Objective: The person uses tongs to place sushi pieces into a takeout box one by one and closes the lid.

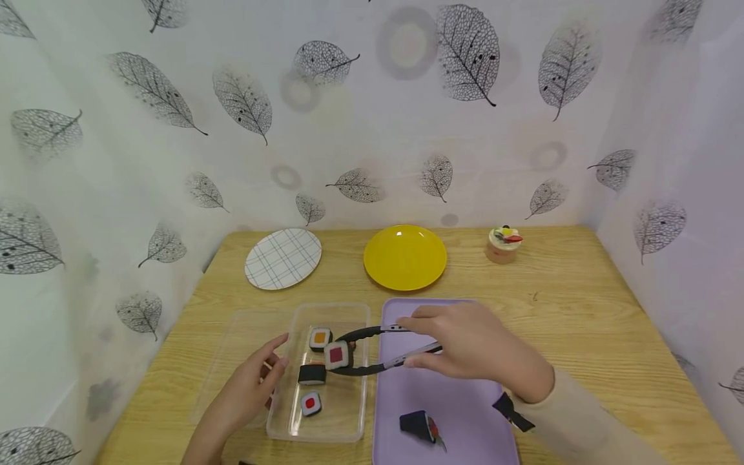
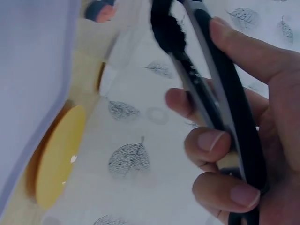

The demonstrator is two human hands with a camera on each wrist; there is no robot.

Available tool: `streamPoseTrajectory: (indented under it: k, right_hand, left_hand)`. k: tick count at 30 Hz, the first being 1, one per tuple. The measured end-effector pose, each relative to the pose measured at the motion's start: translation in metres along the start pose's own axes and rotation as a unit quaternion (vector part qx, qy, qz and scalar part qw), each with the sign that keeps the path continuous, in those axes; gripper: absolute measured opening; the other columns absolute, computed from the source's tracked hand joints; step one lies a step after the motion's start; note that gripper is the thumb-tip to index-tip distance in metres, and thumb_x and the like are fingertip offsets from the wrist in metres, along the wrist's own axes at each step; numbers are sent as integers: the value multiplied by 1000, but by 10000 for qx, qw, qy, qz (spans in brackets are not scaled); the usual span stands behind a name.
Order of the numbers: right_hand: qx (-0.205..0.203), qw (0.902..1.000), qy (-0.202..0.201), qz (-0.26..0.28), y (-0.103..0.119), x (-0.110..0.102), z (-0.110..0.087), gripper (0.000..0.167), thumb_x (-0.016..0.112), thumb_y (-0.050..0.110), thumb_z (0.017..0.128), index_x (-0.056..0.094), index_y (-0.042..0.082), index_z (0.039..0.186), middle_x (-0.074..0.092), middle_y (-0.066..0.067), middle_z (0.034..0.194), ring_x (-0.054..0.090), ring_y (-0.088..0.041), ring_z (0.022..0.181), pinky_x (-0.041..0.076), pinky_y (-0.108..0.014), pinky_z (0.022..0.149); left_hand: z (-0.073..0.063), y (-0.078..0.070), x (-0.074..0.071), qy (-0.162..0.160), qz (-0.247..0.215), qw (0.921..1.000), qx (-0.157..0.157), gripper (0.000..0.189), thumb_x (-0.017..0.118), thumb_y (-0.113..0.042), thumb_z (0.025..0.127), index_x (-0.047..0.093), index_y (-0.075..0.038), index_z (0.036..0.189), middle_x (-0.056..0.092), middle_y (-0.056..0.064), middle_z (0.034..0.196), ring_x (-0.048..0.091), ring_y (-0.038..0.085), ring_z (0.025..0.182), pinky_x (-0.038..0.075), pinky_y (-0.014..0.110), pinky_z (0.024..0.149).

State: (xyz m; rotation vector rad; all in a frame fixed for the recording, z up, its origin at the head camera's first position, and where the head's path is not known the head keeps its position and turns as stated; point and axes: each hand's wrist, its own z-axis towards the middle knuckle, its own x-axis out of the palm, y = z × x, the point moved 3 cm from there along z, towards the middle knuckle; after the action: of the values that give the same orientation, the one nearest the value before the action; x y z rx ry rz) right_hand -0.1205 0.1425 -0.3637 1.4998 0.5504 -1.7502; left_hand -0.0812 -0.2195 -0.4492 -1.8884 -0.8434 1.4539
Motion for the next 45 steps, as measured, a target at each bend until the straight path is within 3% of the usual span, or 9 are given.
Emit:
streamPoseTrajectory:
  k: [7, 16, 19, 26, 30, 35, 41, 45]
  right_hand:
    - [76, 9976, 678, -131, 15, -8, 27, 49, 81, 55, 88, 78, 24, 125, 78, 3, 115, 74, -12, 87, 64, -32, 68]
    - [165, 9895, 1387, -379, 34, -7, 60, 44, 87, 53, 82, 80, 24, 114, 75, 8, 95, 58, -4, 68, 48, -22, 53]
    - [277, 9857, 1603, -436, 39, -5, 70, 42, 88, 53, 81, 80, 23, 109, 73, 8, 90, 54, -5, 65, 46, -23, 53]
    - [447, 9765, 2013, -627, 48, 5, 85, 42, 87, 54, 82, 82, 22, 108, 78, 7, 100, 67, -12, 78, 58, -31, 67]
    - [443, 9756, 2062, -605, 51, 8, 88, 37, 88, 52, 81, 81, 22, 101, 76, 8, 92, 62, -10, 71, 53, -27, 60]
    - [386, 9788, 1939, -541, 45, 10, 82, 42, 88, 54, 80, 81, 23, 107, 76, 7, 96, 63, -9, 76, 52, -27, 60]
    - [65, 9900, 1410, -2, 29, 11, 63, 50, 88, 52, 81, 79, 22, 121, 77, 7, 99, 67, -6, 82, 57, -26, 64]
    - [87, 9938, 1059, 333, 18, 12, 44, 57, 85, 54, 84, 75, 22, 130, 78, 6, 109, 72, -8, 89, 63, -28, 74]
  left_hand:
    - [1, 0, 1, 22, -58, 10000, 28, 52, 57, -14, 109, 44, -8, 159, 63, 11, 99, 55, 13, 58, 54, 26, 45]
    - [0, -2, -1, -2, -76, 10000, 35, 51, 58, -14, 109, 45, -8, 158, 63, 10, 102, 56, 13, 62, 55, 27, 46]
    - [0, -2, -1, -1, -39, 10000, 38, 51, 58, -14, 109, 45, -8, 158, 63, 10, 102, 56, 13, 63, 55, 27, 47]
    - [2, -1, 0, -9, 46, 10000, -26, 50, 56, -15, 110, 45, -8, 158, 63, 11, 101, 57, 14, 62, 56, 28, 48]
    - [2, -1, 1, -27, 83, 10000, -21, 50, 57, -16, 109, 46, -8, 158, 63, 11, 99, 57, 13, 62, 56, 28, 48]
    - [2, 0, 2, -21, 60, 10000, -11, 50, 58, -16, 109, 46, -9, 157, 63, 11, 100, 56, 13, 61, 56, 28, 47]
    - [0, -2, 1, -69, 37, 10000, 14, 50, 59, -14, 108, 47, -8, 157, 63, 11, 100, 58, 16, 64, 55, 27, 47]
    - [-1, -2, 1, -79, 22, 10000, 26, 51, 60, -14, 108, 47, -8, 156, 63, 10, 100, 59, 17, 66, 55, 26, 47]
